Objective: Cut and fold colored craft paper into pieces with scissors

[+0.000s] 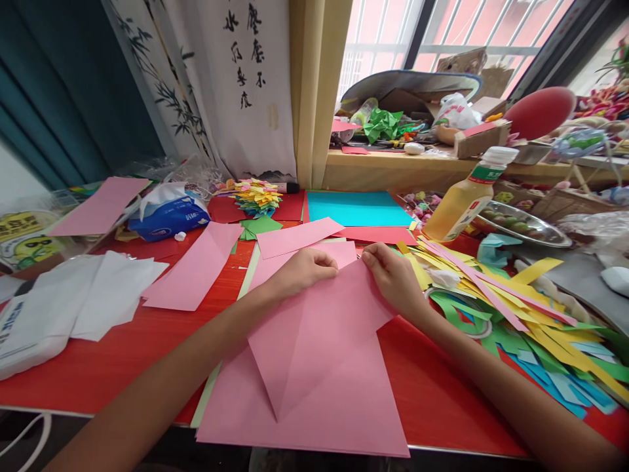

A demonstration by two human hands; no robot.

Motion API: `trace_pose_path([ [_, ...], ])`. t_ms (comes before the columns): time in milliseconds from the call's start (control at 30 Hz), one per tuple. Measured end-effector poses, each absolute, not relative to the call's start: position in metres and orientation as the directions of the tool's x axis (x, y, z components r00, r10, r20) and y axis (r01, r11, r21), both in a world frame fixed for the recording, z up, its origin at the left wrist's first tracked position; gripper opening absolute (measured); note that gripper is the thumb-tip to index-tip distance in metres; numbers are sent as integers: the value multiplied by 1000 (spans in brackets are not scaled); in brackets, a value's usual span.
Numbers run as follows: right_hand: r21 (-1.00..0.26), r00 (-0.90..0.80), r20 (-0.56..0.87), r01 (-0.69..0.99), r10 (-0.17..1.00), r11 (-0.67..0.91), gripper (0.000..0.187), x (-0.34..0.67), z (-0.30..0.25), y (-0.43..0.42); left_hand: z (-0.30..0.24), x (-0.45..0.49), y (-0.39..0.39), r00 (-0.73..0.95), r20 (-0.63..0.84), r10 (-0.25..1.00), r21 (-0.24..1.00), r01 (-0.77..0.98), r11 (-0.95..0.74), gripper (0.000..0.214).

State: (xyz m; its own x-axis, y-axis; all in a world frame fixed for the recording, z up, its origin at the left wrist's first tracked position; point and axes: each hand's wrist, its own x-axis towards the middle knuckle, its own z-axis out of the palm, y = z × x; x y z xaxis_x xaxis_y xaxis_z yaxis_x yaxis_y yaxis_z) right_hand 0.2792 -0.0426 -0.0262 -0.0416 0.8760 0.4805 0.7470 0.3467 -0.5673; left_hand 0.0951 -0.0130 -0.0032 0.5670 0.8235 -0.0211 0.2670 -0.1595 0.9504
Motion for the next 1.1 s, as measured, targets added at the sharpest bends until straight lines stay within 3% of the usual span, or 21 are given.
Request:
trace_pose_path([
  [600,-568,67,507,776,860,274,18,309,-30,-22,6,76,0,551,-171,817,898,429,-101,14],
  [800,-590,149,522,774,840,230,21,327,-32,-12,14,53,11,555,-155,818,853,492,-172,12],
  [1100,-559,137,509,803,850,206,19,330,-33,-10,33,25,16,675,-308,670,823,542,-168,14],
])
